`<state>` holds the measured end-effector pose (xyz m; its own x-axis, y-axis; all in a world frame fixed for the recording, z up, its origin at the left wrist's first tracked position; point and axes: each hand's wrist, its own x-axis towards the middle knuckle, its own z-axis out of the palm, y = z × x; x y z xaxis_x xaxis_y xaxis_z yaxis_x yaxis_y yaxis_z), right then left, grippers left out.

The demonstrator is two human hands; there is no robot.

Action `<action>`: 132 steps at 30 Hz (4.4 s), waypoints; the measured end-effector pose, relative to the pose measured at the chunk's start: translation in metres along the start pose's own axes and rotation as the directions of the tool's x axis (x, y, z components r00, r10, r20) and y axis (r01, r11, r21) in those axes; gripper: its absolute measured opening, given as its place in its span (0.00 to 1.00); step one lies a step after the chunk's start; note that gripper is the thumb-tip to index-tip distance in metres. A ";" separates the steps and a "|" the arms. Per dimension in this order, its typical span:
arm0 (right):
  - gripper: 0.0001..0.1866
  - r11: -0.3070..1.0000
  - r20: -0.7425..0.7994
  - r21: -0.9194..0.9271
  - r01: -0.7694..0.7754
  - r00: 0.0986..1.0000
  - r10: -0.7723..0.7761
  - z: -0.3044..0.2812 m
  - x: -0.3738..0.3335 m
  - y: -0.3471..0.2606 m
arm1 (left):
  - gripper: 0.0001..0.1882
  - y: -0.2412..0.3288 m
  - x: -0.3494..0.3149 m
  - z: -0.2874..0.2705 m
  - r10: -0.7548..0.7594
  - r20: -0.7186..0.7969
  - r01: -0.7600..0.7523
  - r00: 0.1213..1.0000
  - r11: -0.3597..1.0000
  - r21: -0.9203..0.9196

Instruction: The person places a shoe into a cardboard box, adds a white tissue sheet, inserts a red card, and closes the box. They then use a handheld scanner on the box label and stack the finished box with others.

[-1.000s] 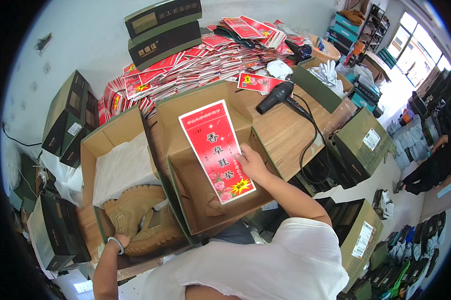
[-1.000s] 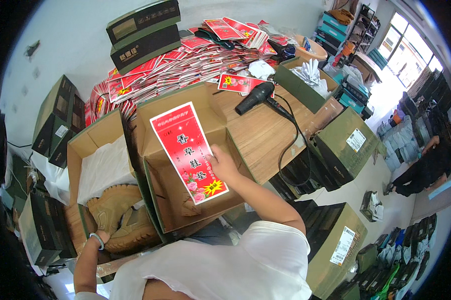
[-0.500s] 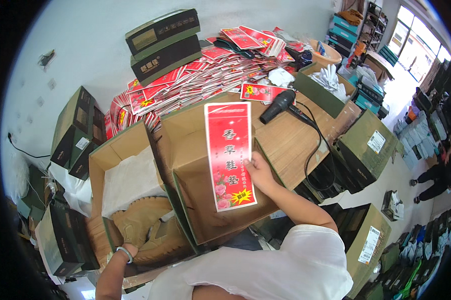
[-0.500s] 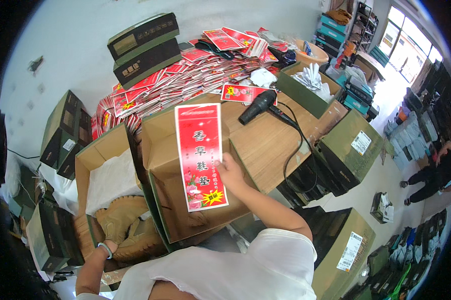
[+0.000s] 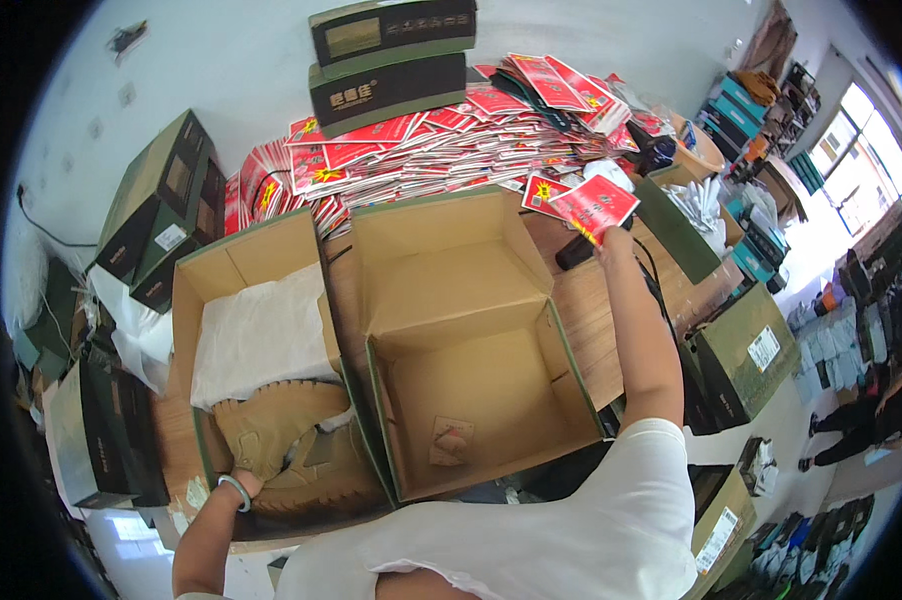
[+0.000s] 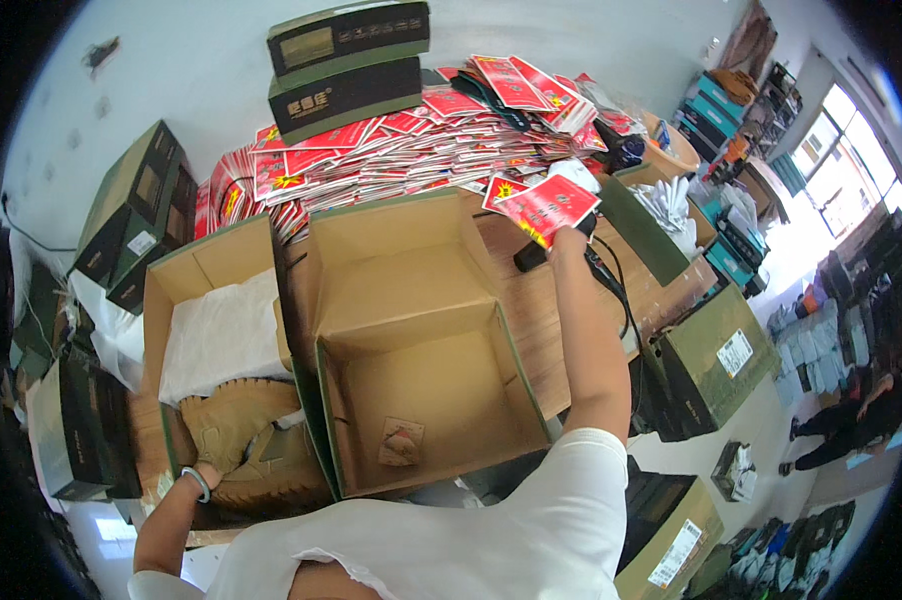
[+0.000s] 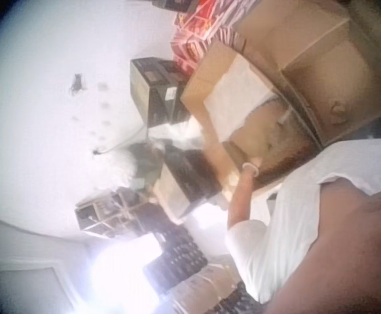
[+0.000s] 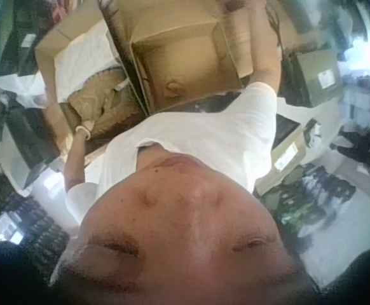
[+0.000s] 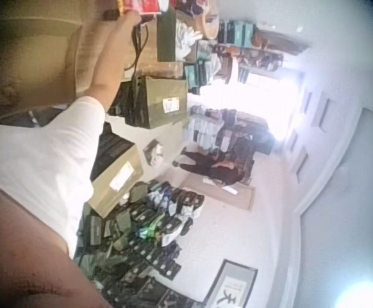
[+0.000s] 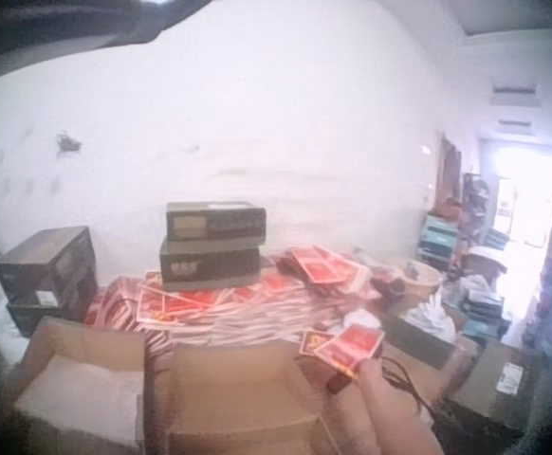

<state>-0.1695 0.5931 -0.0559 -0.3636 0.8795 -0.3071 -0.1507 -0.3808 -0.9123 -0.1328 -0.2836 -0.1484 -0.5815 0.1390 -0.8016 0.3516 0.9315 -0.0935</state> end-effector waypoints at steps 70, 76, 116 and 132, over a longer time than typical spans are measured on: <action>0.30 -0.533 0.953 -0.252 0.807 0.113 -0.280 0.487 -0.321 0.240 | 0.41 0.102 -0.079 -0.092 0.075 -0.691 -0.342 0.719 0.904 -0.258; 0.33 -0.474 0.944 -0.327 0.817 0.265 -0.194 0.488 -0.333 0.232 | 0.37 0.101 -0.075 -0.080 0.074 -0.721 -0.294 0.689 0.937 -0.186; 0.11 0.960 0.613 -0.232 0.155 0.790 0.020 0.355 -0.216 0.140 | 0.32 0.111 -0.094 -0.081 -0.059 -0.646 -0.172 0.761 0.942 -0.289; 0.12 0.351 0.822 -0.304 0.886 0.430 -0.373 0.288 -0.297 0.117 | 0.31 0.106 -0.093 -0.081 -0.062 -0.644 -0.204 0.763 0.922 -0.331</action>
<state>-0.3436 0.2058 0.0067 -0.8559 0.2857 0.4310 -0.0953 0.7321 -0.6745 -0.1009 -0.1709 -0.0365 -0.9376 0.2644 -0.2257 0.1999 0.9412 0.2723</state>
